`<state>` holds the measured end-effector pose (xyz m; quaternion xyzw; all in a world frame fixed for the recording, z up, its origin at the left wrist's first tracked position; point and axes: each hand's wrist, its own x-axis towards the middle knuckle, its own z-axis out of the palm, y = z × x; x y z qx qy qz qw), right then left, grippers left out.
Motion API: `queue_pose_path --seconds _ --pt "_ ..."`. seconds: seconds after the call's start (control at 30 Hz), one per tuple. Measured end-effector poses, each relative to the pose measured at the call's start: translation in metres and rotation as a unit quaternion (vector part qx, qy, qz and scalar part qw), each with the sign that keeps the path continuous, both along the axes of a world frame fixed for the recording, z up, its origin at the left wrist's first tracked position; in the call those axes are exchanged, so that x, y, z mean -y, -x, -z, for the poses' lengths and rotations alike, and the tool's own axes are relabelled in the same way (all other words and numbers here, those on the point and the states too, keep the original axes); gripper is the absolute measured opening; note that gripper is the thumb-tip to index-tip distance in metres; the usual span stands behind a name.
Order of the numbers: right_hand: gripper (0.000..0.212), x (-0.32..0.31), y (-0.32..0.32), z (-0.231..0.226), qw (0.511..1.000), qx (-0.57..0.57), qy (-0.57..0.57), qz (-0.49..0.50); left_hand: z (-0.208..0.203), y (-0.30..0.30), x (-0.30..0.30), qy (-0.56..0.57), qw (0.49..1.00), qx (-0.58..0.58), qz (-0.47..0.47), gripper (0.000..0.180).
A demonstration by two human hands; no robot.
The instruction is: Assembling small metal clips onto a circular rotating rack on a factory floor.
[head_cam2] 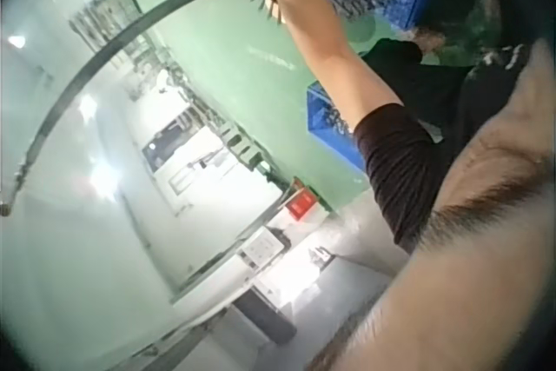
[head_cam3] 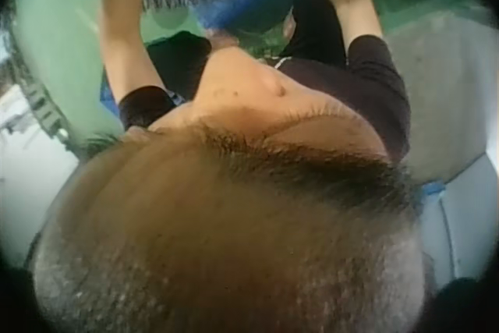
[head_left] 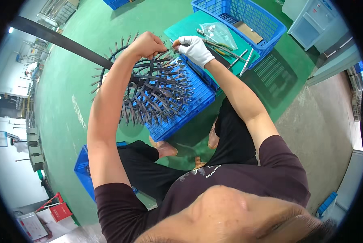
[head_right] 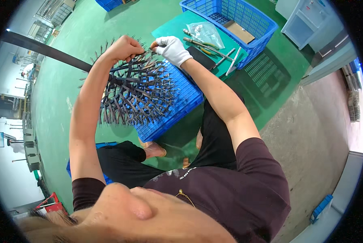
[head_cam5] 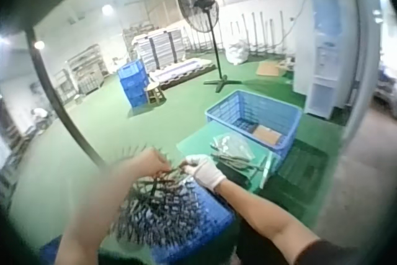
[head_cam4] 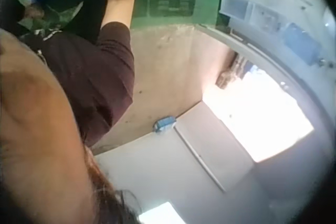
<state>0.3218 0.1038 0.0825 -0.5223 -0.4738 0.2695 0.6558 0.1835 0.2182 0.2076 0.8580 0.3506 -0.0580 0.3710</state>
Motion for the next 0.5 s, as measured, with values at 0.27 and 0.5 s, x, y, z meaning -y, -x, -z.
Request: queue_pose_path --seconds 0.27,0.5 --pt "0.014 0.008 0.001 -0.015 0.981 0.179 0.001 0.081 -0.001 0.002 0.000 -0.008 1.000 0.002 -0.002 0.016" --pt "0.012 0.014 0.001 -0.025 0.942 0.307 -0.011 0.133 0.001 0.001 -0.001 -0.003 1.000 0.005 0.002 0.016"
